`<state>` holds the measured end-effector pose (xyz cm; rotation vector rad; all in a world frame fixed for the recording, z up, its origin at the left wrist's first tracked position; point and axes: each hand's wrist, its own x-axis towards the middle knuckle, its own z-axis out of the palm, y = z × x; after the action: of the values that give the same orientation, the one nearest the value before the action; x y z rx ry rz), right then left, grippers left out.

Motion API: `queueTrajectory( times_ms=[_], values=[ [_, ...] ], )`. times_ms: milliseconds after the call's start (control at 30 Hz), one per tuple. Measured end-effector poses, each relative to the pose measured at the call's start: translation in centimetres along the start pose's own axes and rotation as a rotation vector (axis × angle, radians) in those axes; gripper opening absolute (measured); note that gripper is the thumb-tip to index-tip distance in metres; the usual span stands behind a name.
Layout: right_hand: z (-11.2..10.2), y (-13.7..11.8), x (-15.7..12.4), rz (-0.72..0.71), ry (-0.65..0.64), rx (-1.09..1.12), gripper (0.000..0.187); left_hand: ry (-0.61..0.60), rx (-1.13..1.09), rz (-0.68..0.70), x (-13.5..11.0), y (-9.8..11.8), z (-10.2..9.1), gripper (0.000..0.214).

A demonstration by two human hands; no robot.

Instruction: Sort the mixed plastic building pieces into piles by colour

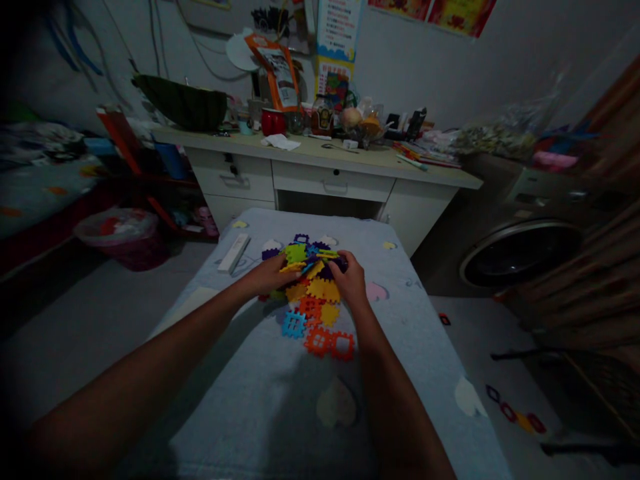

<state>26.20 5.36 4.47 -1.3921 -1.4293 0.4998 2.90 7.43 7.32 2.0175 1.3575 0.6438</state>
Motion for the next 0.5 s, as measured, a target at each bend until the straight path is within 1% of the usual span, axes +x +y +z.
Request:
queueTrajectory(
  times_ms=[67, 133, 200, 267, 333, 400, 500],
  values=[
    [0.3, 0.7, -0.1, -0.049, 0.032, -0.04, 0.035, -0.036, 0.026, -0.002, 0.5, -0.6, -0.8, 0.057],
    [0.3, 1.6, -0.3, -0.087, 0.058, -0.115, 0.033, -0.045, 0.08, 0.001, 1.1, -1.2, -1.6, 0.064],
    [0.0, 2.5, -0.5, -0.106, 0.071, -0.189, 0.035, 0.002, 0.173, -0.044, 1.8, -1.8, -2.2, 0.078],
    [-0.3, 3.2, -0.8, -0.089, 0.063, -0.239, 0.042, 0.015, 0.191, -0.124, 2.5, -2.5, -2.5, 0.092],
    [-0.4, 3.7, -1.0, -0.03, 0.039, -0.289, 0.05, 0.033, 0.166, -0.18, 3.2, -3.2, -2.4, 0.094],
    [-0.4, 4.0, -1.2, 0.037, -0.004, -0.35, 0.058, 0.059, 0.175, -0.216, 3.9, -3.8, -1.9, 0.088],
    [-0.1, 4.4, -1.5, 0.056, -0.09, -0.415, 0.065, 0.054, 0.271, -0.3, 4.7, -4.4, -0.6, 0.083]
  ],
)
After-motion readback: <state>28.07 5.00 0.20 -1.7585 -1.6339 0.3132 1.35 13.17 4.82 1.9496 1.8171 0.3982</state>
